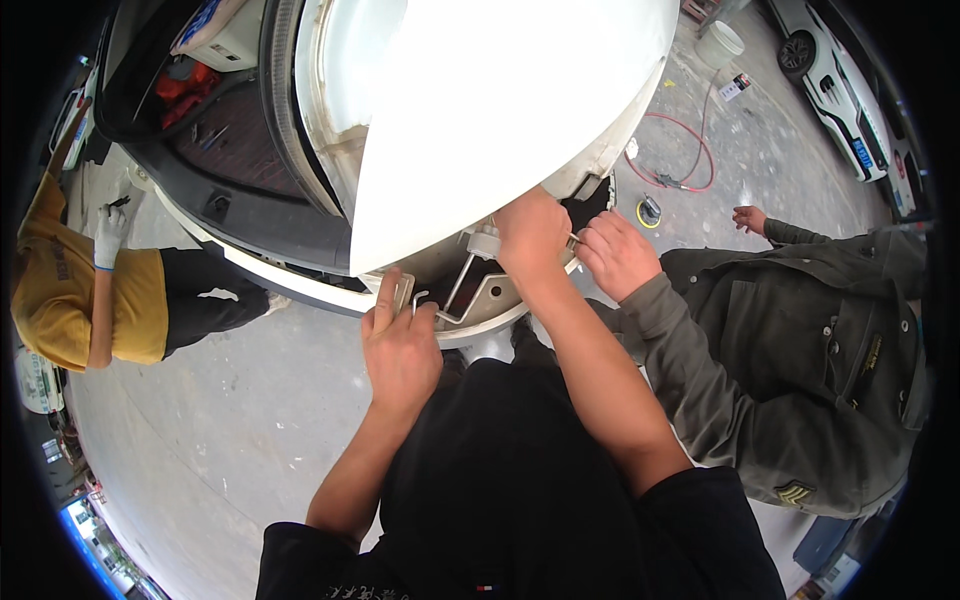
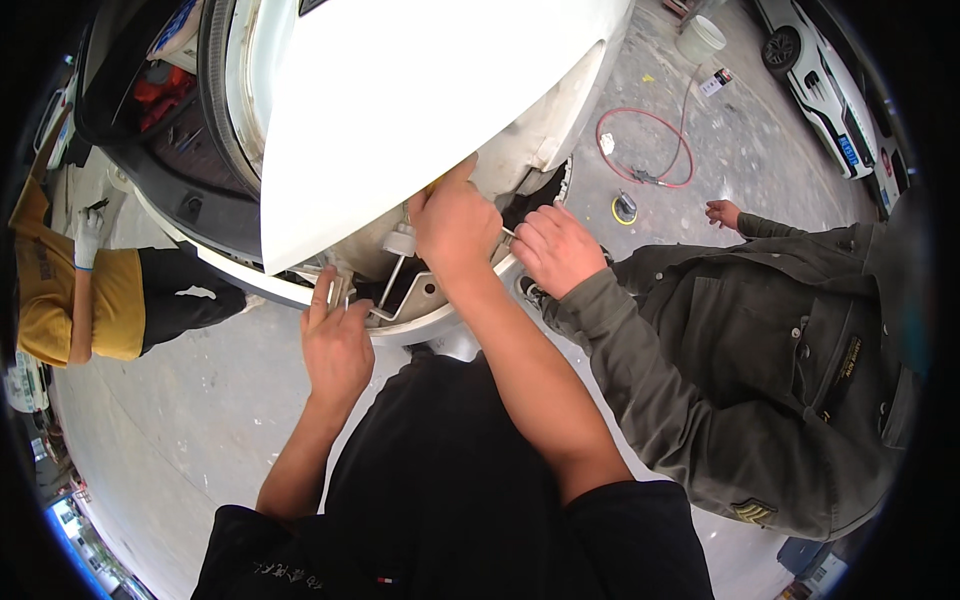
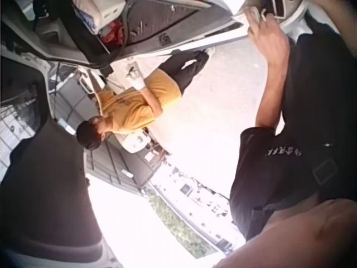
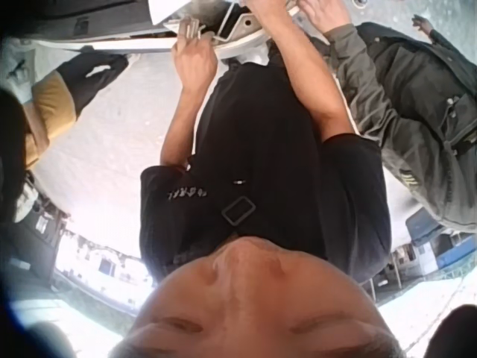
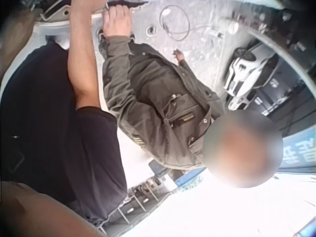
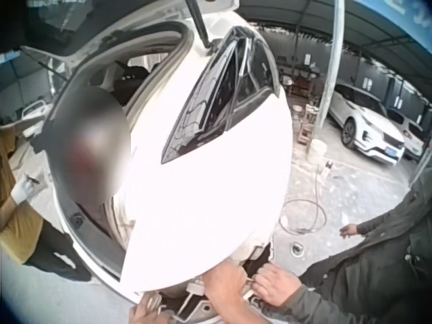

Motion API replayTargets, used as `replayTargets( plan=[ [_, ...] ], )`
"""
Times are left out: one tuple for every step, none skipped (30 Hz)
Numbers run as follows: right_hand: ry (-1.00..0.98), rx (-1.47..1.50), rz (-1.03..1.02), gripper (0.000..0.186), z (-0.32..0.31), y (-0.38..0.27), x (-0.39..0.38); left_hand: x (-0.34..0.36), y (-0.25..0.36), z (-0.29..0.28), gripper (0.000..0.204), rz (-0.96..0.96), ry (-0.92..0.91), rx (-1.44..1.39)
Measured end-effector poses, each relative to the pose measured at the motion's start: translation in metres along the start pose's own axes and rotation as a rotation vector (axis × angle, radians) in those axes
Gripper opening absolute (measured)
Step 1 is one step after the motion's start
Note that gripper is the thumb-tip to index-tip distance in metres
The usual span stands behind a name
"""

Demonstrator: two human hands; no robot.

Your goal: The person removes fasteners from the rear bumper of a white car using a small tool, then uses a yellow-handled screwdriver to pry and detach the bumper cover. The bumper is partially removed and held away from the vehicle.

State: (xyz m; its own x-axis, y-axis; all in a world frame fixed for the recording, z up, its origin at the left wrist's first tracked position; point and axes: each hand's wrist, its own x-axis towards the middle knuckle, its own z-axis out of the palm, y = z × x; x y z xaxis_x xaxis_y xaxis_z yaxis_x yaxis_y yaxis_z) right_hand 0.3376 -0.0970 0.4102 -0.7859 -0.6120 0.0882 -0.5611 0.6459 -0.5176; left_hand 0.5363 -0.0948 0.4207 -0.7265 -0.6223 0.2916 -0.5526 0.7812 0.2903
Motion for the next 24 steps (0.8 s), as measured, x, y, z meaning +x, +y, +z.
replayTargets(
  plan=[
    [0.006, -0.001, -0.024, 0.055, -0.002, 0.003, 0.003, -0.001, 0.000, 0.001, 0.019, 0.000, 0.007, -0.008],
    [0.012, -0.001, -0.048, 0.058, -0.006, 0.005, 0.007, -0.002, -0.002, 0.002, 0.018, 0.016, 0.025, 0.004],
    [0.018, 0.000, -0.073, 0.061, -0.009, 0.006, 0.013, -0.003, -0.005, 0.004, 0.017, 0.033, 0.043, 0.016],
    [-0.053, -0.026, -0.027, 0.057, -0.014, 0.005, 0.020, -0.002, -0.005, 0.005, 0.016, 0.052, 0.061, 0.021],
    [-0.055, -0.031, -0.070, 0.053, -0.014, 0.006, 0.023, -0.003, -0.004, 0.005, 0.017, 0.040, 0.044, 0.010],
    [-0.058, -0.036, -0.112, 0.048, -0.012, 0.008, 0.025, -0.003, -0.003, 0.004, 0.018, 0.027, 0.027, -0.002],
    [-0.063, -0.039, -0.156, 0.044, -0.008, 0.007, 0.027, -0.004, -0.004, 0.002, 0.019, 0.013, 0.009, -0.010],
    [-0.041, -0.015, -0.227, 0.041, -0.002, 0.014, 0.029, -0.005, -0.004, 0.002, 0.019, 0.015, 0.010, -0.012],
    [-0.019, 0.009, -0.299, 0.038, 0.006, 0.026, 0.032, -0.006, -0.004, 0.002, 0.019, 0.018, 0.011, -0.015],
    [0.000, 0.035, -0.373, 0.035, 0.010, 0.030, 0.033, -0.006, -0.004, 0.003, 0.019, 0.016, 0.013, -0.016],
    [-0.015, 0.113, -0.353, 0.035, 0.013, 0.035, 0.034, -0.006, -0.005, 0.003, 0.019, 0.016, 0.017, -0.025],
    [-0.030, 0.189, -0.331, 0.035, 0.015, 0.039, 0.035, -0.006, -0.004, 0.004, 0.019, 0.017, 0.022, -0.036],
    [-0.038, 0.229, -0.309, 0.035, 0.015, 0.040, 0.035, -0.007, -0.004, 0.004, 0.019, 0.019, 0.025, -0.040],
    [-0.048, 0.269, -0.285, 0.036, 0.016, 0.040, 0.033, -0.007, -0.005, 0.004, 0.019, 0.022, 0.036, -0.039],
    [-0.051, 0.266, -0.259, 0.037, 0.015, 0.040, 0.032, -0.007, -0.005, 0.005, 0.019, 0.027, 0.046, -0.040],
    [-0.055, 0.258, -0.233, 0.037, 0.011, 0.036, 0.032, -0.007, -0.006, 0.006, 0.019, 0.030, 0.054, -0.046],
    [-0.054, 0.166, -0.156, 0.037, 0.008, 0.032, 0.029, -0.007, -0.006, 0.006, 0.020, 0.033, 0.044, -0.036],
    [-0.053, 0.075, -0.079, 0.038, 0.006, 0.025, 0.023, -0.007, -0.007, 0.005, 0.020, 0.037, 0.034, -0.025],
    [-0.052, -0.011, -0.015, 0.038, 0.000, 0.013, 0.020, -0.007, -0.008, 0.004, 0.020, 0.034, 0.034, -0.006],
    [-0.096, -0.028, 0.017, 0.038, -0.010, 0.001, 0.018, -0.008, -0.008, 0.004, 0.020, 0.028, 0.026, -0.014],
    [-0.141, -0.044, 0.049, 0.037, -0.022, -0.011, 0.017, -0.008, -0.008, 0.003, 0.020, 0.020, 0.018, -0.021],
    [-0.180, -0.064, 0.085, 0.037, -0.029, -0.017, 0.017, -0.007, -0.008, 0.003, 0.021, 0.020, 0.012, -0.032],
    [-0.194, -0.090, 0.084, 0.036, -0.028, -0.018, 0.017, -0.007, -0.009, 0.004, 0.021, 0.025, 0.017, -0.032],
    [-0.208, -0.115, 0.082, 0.035, -0.025, -0.018, 0.018, -0.008, -0.010, 0.005, 0.021, 0.029, 0.023, -0.030]
  ],
)
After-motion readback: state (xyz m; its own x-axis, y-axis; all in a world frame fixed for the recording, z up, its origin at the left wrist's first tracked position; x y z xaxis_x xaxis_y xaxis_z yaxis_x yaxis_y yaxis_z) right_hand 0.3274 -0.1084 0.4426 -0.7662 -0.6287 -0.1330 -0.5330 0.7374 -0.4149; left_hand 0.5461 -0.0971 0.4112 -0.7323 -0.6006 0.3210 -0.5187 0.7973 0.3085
